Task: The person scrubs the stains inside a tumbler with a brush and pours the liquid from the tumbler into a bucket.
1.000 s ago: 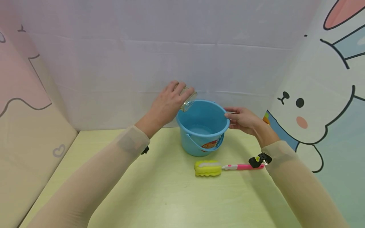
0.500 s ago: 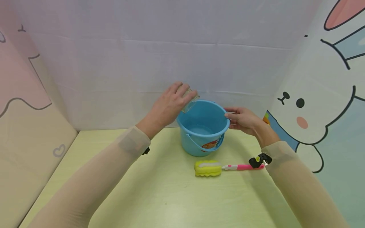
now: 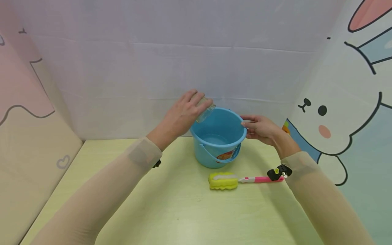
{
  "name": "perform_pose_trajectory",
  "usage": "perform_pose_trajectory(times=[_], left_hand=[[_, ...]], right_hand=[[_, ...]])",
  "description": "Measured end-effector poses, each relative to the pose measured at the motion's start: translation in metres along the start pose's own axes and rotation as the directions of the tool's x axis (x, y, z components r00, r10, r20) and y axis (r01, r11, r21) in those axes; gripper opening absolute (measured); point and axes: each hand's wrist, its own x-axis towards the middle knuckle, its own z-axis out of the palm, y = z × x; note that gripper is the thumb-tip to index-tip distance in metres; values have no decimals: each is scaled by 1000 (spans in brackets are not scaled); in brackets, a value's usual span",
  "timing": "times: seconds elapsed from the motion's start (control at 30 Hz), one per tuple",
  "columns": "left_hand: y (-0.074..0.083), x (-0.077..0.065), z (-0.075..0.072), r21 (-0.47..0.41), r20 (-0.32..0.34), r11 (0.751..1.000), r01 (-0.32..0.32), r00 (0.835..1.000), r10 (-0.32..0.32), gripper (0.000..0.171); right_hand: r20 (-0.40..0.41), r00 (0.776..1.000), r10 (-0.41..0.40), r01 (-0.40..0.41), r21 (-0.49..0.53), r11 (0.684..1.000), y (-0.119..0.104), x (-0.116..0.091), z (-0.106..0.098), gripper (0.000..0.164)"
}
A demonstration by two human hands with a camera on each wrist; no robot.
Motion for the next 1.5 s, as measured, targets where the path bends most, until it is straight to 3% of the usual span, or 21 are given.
perform_pose_trajectory(times=[0.4,0.7,0.9,1.2,1.5], left_hand=[[0,-3,2,-99,-14,991,94,995,-95,56],[0,-3,0,-207,37,963,171,985,-167,83],[-1,-7,0,-302,75,919,252,968,-241,88],[-2,-12,-1,-420,92,847,325,944,-316,90],[-3,-18,-3,-542,136,735,408,905,-403,94]], right_hand=[[-1,1000,2,-2,8,1000,0,-1,0,59],[-2,1000,1,-1,3,1000,0,-1,0,58],[-4,1000,2,-3,-2,1000,0,-1,-1,58],[-5,1000,5,-5,-4,1000,-1,0,-1,58],[-11,1000,7,-8,-6,1000,0,2,-2,58]])
